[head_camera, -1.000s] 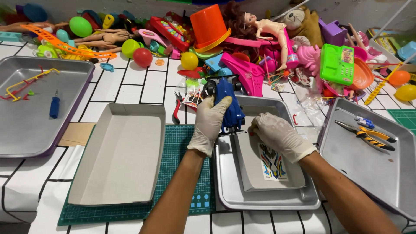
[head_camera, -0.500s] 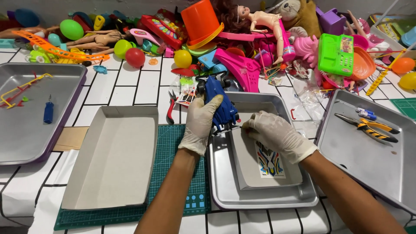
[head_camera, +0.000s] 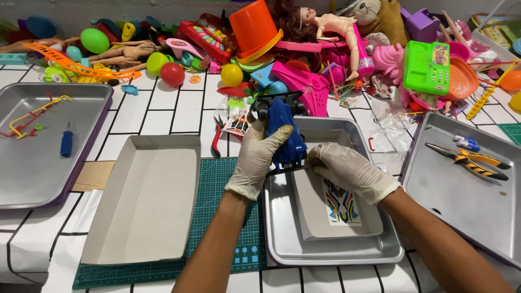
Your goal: Assembling a plastic model car by fitting the body shell onto the chassis and adjusting internal parts with a tool.
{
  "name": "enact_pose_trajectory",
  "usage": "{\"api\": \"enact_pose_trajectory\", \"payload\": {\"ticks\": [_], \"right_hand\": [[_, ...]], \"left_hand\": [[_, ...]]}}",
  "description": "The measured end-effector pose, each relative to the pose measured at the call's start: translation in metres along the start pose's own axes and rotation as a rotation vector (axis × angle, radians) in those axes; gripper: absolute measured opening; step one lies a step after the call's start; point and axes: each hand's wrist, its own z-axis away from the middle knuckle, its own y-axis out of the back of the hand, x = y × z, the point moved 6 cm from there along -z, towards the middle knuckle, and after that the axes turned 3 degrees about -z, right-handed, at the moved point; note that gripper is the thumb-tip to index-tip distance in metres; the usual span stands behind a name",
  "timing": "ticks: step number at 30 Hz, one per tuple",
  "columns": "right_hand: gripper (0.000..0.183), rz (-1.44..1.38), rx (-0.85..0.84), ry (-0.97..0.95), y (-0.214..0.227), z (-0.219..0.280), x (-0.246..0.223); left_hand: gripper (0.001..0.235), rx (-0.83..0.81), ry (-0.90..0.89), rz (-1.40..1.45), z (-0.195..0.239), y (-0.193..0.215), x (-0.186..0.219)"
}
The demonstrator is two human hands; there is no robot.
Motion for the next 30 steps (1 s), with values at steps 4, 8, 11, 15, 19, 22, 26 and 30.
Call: {"api": "enact_pose_trajectory", "payload": {"ticks": [4,8,11,15,19,22,26,30], "right_hand": [[0.020,0.001,-0.021,0.004,-0.006,-0.005,0.008],[0.019,-0.059,-0.043,-0.048,-0.001,-0.004,0.010],[0.017,-0.165,-0.062,-0.123,0.008,0.000,0.007],[0.016,-0.413,0.011,-0.190,0.032,0.002,0.004],[0.021,-0.617,0.325,0.058,0.062,0.010,0.002],[0.023,-0.654,0.515,0.217,0.089,0.013,-0.003],[0.025,-0.889,0.577,0.229,0.113,0.008,-0.016],[0.025,-0.791,0.735,0.409,0.122,0.002,-0.033]], "left_hand": [[0.068,-0.011,0.062,-0.009,-0.001,0.001,-0.009],[0.042,-0.062,0.138,0.204,-0.003,0.007,-0.011],[0.042,-0.050,0.117,0.260,-0.008,0.010,-0.011],[0.036,-0.003,0.162,0.353,-0.015,0.011,-0.017],[0.029,-0.049,0.203,0.377,-0.042,0.023,-0.080],[0.033,-0.049,0.197,0.435,-0.028,0.013,-0.052],[0.035,-0.044,0.198,0.423,-0.035,0.017,-0.068],[0.033,-0.052,0.161,0.303,-0.033,0.017,-0.066]]}}
